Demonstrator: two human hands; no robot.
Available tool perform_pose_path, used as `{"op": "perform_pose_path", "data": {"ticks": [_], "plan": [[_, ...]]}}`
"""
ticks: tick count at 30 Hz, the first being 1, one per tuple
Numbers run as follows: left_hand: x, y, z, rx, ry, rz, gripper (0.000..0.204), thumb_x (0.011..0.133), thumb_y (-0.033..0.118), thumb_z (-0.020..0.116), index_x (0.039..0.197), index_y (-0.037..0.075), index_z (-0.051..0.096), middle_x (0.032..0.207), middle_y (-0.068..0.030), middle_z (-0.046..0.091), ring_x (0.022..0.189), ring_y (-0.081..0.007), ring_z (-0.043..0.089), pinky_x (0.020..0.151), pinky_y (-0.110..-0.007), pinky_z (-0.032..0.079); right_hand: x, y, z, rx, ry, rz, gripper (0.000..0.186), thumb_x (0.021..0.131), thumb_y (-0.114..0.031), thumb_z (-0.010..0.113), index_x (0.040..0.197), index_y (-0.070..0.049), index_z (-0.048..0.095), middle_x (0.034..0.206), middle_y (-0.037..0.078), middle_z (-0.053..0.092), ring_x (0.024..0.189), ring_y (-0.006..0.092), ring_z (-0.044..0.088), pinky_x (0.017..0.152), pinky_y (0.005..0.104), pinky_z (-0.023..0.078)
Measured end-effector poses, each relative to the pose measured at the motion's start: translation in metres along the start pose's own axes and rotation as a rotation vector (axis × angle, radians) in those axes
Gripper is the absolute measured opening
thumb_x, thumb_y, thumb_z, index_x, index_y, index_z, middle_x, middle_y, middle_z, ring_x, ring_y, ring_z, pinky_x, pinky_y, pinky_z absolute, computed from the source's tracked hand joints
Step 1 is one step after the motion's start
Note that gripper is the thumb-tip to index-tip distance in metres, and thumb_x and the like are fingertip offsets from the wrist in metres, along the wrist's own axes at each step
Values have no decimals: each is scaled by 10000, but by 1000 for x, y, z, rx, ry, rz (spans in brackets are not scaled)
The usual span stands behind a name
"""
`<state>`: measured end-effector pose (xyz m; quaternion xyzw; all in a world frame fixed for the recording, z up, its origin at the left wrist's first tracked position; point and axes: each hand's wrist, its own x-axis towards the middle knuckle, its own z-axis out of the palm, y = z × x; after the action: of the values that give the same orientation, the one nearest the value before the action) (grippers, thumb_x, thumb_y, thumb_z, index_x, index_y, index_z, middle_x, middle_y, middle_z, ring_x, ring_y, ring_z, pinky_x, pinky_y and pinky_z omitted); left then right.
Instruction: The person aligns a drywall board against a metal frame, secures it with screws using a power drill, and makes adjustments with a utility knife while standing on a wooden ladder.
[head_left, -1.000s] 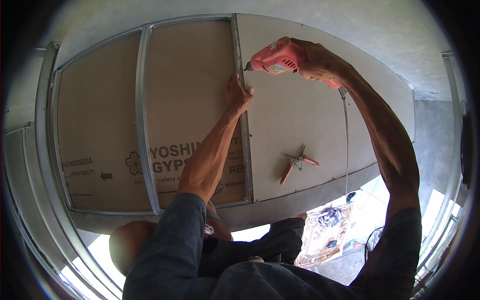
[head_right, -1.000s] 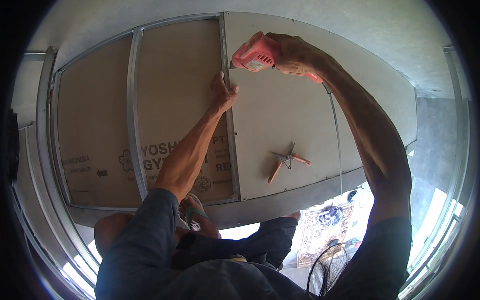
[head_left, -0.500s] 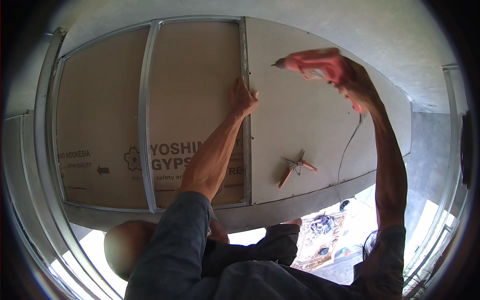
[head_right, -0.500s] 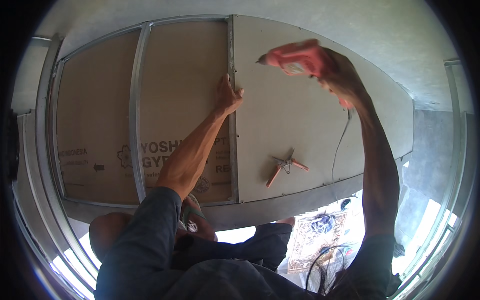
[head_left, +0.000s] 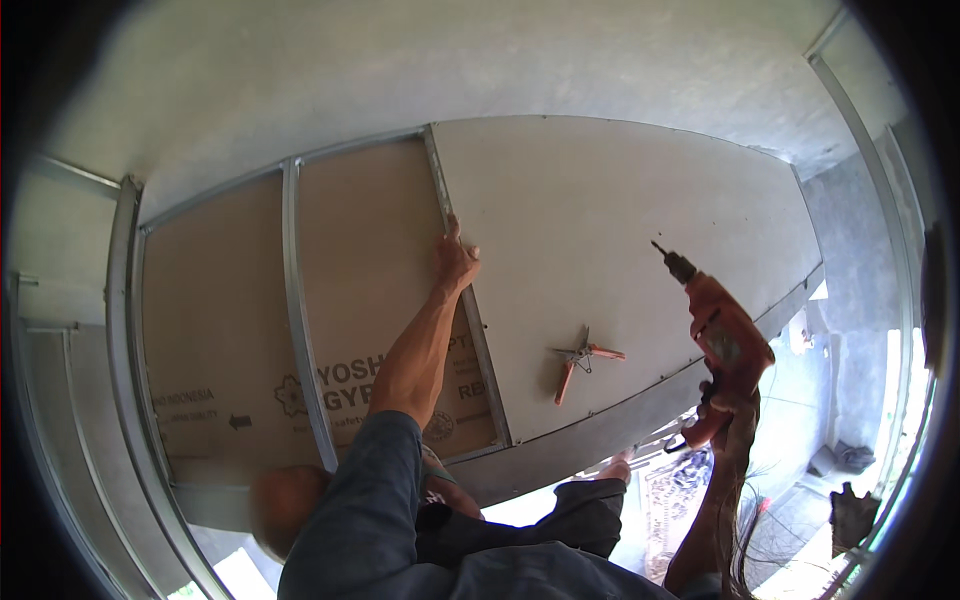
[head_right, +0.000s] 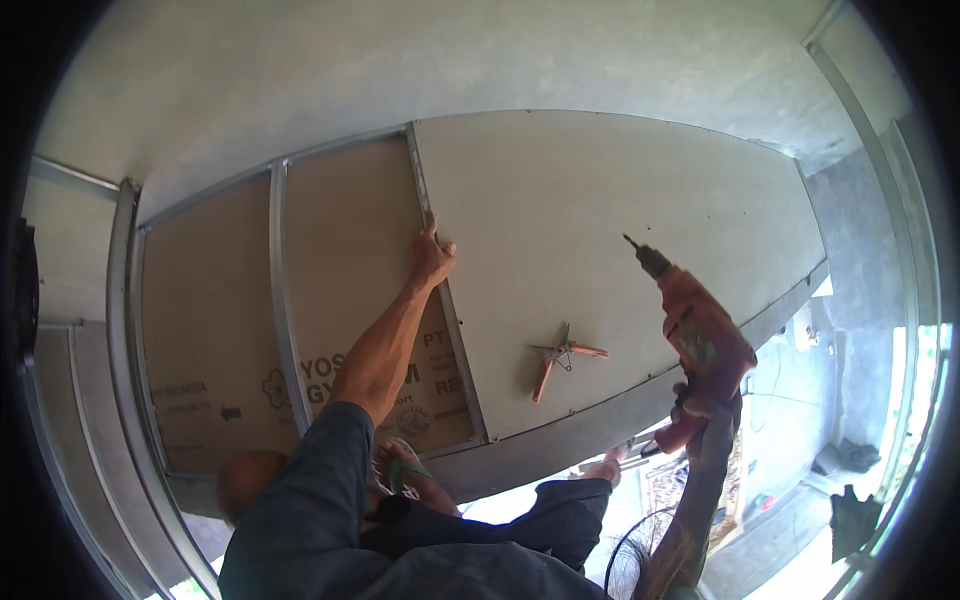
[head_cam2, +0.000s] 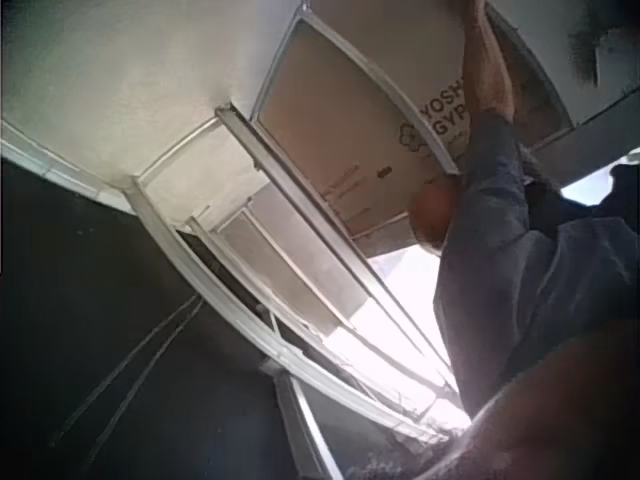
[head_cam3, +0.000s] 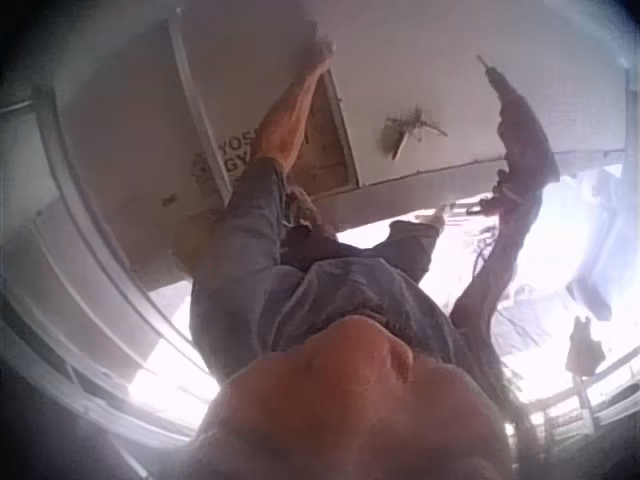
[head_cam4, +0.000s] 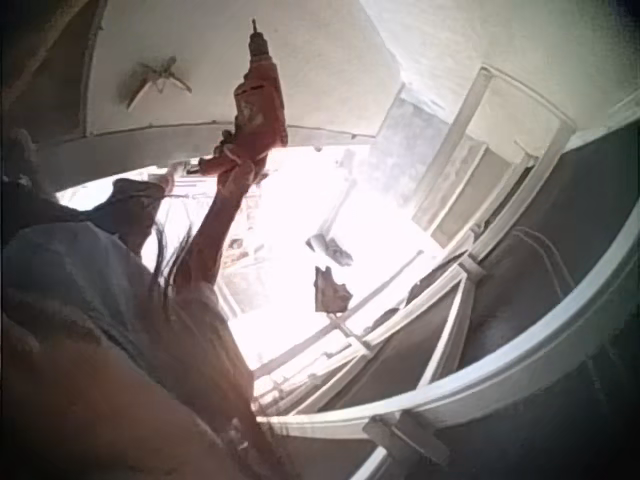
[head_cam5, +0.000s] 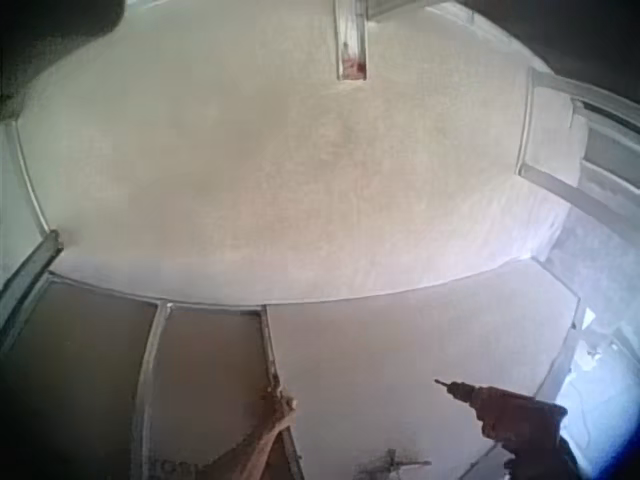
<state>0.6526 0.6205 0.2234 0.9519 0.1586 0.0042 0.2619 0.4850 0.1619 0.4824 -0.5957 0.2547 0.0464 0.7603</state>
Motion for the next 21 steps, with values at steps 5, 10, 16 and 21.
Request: {"op": "perform_pose_path", "data": {"ticks": [5,10,16,21], "plan": [[-18,26,-8,195,-76,83,864,879,182,730,1583,66,243,1422,-293,440,1342,-419,442,1067,-506,441,-52,26,-43,140,114,-16,749,603,-5,609,1333,37,445,1052,196,619,694,244,642,533,314,557],[-28,46,4,410,-3,562,792,946,248,677,1581,46,248,1623,-231,227,1507,-360,238,1159,-528,340,-84,39,-61,193,259,-4,748,609,8,601,1341,20,449,1128,193,631,722,243,644,538,323,559],[0,17,-13,687,-61,230,792,1030,501,447,1557,-54,243,1628,-242,234,1531,-349,199,1211,-566,218,-105,56,-67,159,313,70,696,632,-39,578,1318,39,492,1045,167,628,688,217,596,542,313,534],[15,13,-32,742,-77,-20,687,1016,494,476,1390,-82,496,1396,-348,497,1353,-433,471,1129,-577,354,-117,66,-73,189,368,51,652,646,-43,593,1288,41,515,1000,177,637,605,218,582,535,317,536]]}}
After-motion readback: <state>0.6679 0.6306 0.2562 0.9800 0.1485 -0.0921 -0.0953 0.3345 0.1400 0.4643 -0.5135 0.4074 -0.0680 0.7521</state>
